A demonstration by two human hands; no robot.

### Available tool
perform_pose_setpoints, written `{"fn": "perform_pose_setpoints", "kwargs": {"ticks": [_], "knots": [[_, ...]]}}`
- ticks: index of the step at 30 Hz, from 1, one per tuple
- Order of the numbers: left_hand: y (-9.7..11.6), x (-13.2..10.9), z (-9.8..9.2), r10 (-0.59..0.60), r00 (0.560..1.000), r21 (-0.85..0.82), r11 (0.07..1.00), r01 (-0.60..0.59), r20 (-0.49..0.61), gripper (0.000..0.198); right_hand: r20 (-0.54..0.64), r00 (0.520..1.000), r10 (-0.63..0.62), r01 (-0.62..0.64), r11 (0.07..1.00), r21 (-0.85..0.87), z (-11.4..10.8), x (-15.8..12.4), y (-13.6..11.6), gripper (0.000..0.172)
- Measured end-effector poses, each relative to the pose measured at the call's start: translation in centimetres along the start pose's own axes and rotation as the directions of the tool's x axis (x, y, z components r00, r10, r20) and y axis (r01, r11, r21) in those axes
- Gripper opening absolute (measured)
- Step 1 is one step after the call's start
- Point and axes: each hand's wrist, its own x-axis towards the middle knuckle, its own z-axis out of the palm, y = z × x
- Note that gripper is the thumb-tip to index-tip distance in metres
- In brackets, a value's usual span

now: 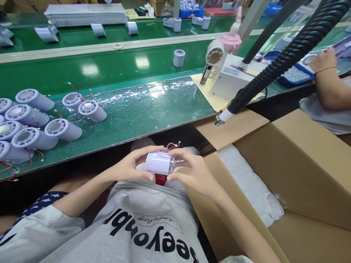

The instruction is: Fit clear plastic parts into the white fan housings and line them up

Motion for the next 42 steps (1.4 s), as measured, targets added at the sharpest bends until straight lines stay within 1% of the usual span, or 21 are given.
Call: {"fn": "perform_pose_setpoints", "kwargs": {"ticks": [6,10,17,22,26,31,34,36,39,41,42], "knots": [[0.0,-0.1,-0.1,0.043,0.999,0.101,0.994,-0.044,0.016,0.075,0.02,0.993,0.119,-0.12,0.985,0.127,-0.1,-0.1,0.3,0.045],[0.1,-0.1,-0.1,0.052,0.999,0.16,0.986,-0.053,0.011,0.076,0.06,0.98,0.19,-0.199,0.956,0.215,0.0,-0.1,0.7,0.043],[0.1,-0.3,0.0,0.052,0.999,0.188,0.981,-0.051,-0.003,0.074,0.113,0.957,0.268,-0.291,0.883,0.369,0.6,0.2,1.0,0.042],[0.2,-0.3,0.0,0.06,0.998,0.2,0.978,-0.062,0.016,0.075,0.125,0.935,0.332,-0.353,0.848,0.396,1.0,0.2,1.1,0.04],[0.1,-0.2,0.0,0.092,0.995,0.205,0.974,-0.097,0.033,0.076,0.174,0.905,0.389,-0.424,0.786,0.45,1.3,0.3,1.4,0.047],[-0.1,-0.1,0.0,0.142,0.988,0.188,0.971,-0.15,0.056,0.078,0.208,0.874,0.439,-0.481,0.723,0.496,1.6,0.4,1.3,0.055],[-0.3,-0.1,0.1,0.166,0.984,0.182,0.968,-0.175,0.06,0.079,0.27,0.846,0.46,-0.531,0.676,0.511,1.7,0.4,1.0,0.058],[-0.4,0.0,0.1,0.191,0.98,0.197,0.96,-0.199,0.056,0.08,0.329,0.819,0.47,-0.573,0.635,0.518,1.7,0.4,0.9,0.059],[-0.3,0.0,0.2,0.215,0.976,0.236,0.947,-0.219,0.045,0.076,0.401,0.764,0.506,-0.644,0.552,0.53,1.7,0.6,0.8,0.063],[0.0,-0.1,0.4,0.2,0.979,0.273,0.941,-0.201,0.032,0.07,0.438,0.73,0.525,-0.682,0.512,0.523,1.7,0.6,0.8,0.067],[0.3,-0.2,0.5,0.181,0.983,0.288,0.941,-0.179,0.022,0.067,0.452,0.72,0.527,-0.693,0.512,0.508,1.7,0.6,0.9,0.07]]}}
